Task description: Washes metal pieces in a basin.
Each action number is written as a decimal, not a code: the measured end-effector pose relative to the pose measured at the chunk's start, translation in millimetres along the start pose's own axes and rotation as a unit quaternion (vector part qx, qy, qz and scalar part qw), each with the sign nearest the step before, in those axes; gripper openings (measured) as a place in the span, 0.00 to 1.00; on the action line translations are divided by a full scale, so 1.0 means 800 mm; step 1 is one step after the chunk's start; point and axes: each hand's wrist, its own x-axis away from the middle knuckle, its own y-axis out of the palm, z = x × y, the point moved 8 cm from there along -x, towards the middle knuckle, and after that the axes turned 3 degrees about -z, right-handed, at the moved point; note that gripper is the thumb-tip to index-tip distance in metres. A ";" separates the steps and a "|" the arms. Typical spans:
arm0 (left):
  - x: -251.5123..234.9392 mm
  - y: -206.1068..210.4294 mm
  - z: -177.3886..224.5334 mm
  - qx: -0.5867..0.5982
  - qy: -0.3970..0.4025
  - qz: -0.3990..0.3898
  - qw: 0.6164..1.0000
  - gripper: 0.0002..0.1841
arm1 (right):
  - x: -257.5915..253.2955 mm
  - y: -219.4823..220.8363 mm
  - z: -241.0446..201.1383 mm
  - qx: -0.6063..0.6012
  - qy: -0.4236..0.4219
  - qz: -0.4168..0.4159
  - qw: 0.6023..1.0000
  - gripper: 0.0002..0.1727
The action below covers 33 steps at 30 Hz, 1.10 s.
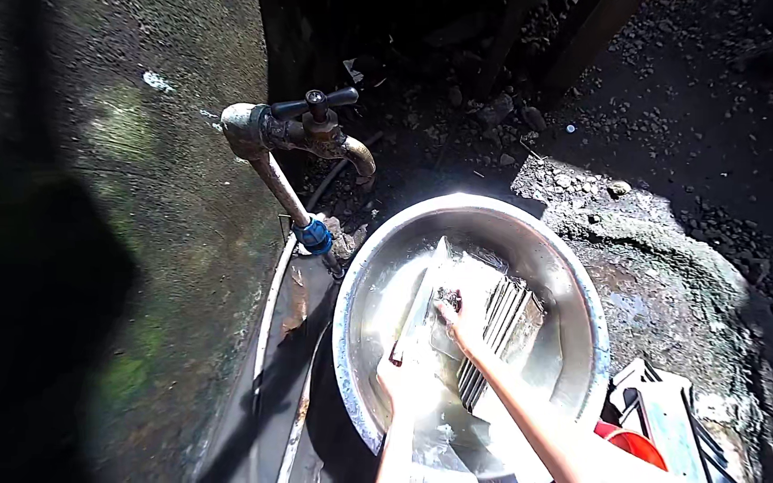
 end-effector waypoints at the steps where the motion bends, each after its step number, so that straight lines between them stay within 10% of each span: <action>1: -0.001 0.000 0.000 0.022 -0.003 -0.001 1.000 0.11 | 0.016 0.017 -0.001 -0.046 0.008 -0.008 0.999 0.26; 7: -0.001 0.011 -0.010 0.076 -0.042 -0.056 0.995 0.23 | 0.080 0.020 -0.059 -0.346 -0.003 0.057 0.936 0.08; 10: 0.017 0.019 0.012 -0.054 -0.013 -0.093 0.994 0.17 | 0.087 0.024 -0.148 -0.112 -0.270 -0.021 0.956 0.14; 13: 0.015 0.016 0.022 -0.101 -0.029 -0.109 0.988 0.13 | 0.061 0.054 -0.177 0.094 -0.443 -0.042 0.891 0.16; 19: 0.002 0.016 0.024 -0.148 -0.001 -0.102 0.984 0.17 | -0.015 -0.016 -0.136 -0.064 -0.163 0.110 0.978 0.15; 27: 0.018 0.019 0.008 0.058 -0.051 -0.079 0.994 0.19 | 0.085 0.059 -0.177 0.077 -0.497 -0.081 0.861 0.11; 33: 0.007 0.017 0.015 -0.130 0.001 -0.101 0.986 0.15 | -0.039 0.015 -0.131 0.033 -0.297 0.028 0.954 0.16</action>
